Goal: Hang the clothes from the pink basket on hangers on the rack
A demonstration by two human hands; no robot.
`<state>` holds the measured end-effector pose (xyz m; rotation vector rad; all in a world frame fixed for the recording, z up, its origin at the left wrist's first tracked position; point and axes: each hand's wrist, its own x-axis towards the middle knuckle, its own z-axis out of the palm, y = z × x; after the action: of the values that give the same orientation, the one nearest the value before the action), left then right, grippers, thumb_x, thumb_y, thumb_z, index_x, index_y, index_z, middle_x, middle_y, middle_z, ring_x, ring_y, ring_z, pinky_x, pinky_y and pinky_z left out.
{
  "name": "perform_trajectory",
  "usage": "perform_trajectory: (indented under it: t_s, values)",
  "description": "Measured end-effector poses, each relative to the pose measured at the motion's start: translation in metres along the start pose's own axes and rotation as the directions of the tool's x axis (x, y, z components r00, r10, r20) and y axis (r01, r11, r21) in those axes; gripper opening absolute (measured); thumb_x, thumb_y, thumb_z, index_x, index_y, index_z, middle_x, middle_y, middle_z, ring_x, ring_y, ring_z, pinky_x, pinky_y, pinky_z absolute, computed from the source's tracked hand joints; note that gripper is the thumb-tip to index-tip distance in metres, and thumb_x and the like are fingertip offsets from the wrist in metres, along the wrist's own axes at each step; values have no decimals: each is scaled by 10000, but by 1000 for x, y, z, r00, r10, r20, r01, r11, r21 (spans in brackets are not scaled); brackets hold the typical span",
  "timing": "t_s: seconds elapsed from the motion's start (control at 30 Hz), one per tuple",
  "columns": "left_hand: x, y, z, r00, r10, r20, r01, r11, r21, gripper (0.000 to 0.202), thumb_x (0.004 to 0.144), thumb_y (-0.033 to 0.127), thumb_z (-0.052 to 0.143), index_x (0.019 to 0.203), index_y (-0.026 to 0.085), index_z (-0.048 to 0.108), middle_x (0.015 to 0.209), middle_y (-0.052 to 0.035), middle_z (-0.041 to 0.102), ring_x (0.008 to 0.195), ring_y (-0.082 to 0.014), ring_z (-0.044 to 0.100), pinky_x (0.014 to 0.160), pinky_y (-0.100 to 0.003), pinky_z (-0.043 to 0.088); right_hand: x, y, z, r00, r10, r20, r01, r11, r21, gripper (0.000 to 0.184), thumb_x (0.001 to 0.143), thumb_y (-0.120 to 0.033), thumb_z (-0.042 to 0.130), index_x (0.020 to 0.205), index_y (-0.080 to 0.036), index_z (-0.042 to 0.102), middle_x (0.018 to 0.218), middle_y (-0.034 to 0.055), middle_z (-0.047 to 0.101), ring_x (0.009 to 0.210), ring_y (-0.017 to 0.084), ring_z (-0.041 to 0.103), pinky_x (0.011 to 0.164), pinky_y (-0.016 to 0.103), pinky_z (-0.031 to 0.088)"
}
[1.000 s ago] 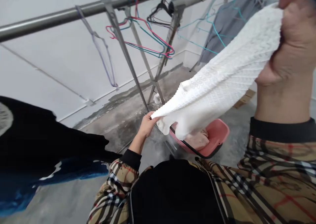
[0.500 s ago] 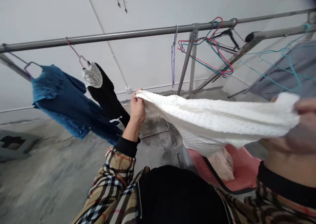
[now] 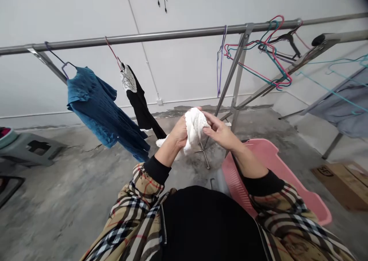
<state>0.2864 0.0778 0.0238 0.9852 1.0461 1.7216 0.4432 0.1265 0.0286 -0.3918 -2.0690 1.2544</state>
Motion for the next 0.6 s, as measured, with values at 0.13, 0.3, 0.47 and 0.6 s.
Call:
perform_trajectory:
  t_s: [0.13, 0.3, 0.47, 0.6]
  values:
    - [-3, 2, -7, 998, -61, 17, 62, 998, -34, 275, 712, 339, 766, 874, 146, 655, 661, 17, 625, 587, -129, 607, 618, -275, 519, 6, 0, 16, 995, 74, 69, -80, 992, 93, 420, 859, -498, 574, 1098, -163, 660, 961, 58, 681, 894, 196, 609, 776, 315, 499]
    - [-5, -15, -29, 985, 127, -117, -101, 973, 206, 342, 639, 201, 785, 955, 151, 663, 845, -18, 687, 692, -127, 607, 690, -265, 490, 8, 6, 27, 961, 264, 76, -273, 949, 159, 420, 801, -539, 608, 845, -127, 679, 682, 11, 620, 609, 130, 526, 521, 228, 383]
    - [-23, -61, -57, 983, 49, -177, -14, 980, 197, 386, 716, 300, 750, 1057, 181, 616, 1010, -50, 660, 858, -139, 604, 772, -261, 484, 11, 15, 27, 893, 448, -51, -373, 798, 473, 335, 701, -486, 722, 770, -165, 660, 593, -22, 586, 542, 107, 514, 517, 221, 395]
    - [-57, -111, -71, 944, -162, -287, 218, 960, 177, 343, 793, 406, 679, 1031, 180, 583, 924, -37, 632, 760, -112, 573, 675, -226, 455, 10, 8, 22, 860, 492, -133, -330, 736, 591, 283, 649, -422, 771, 762, -184, 668, 618, -24, 623, 560, 105, 547, 553, 224, 427]
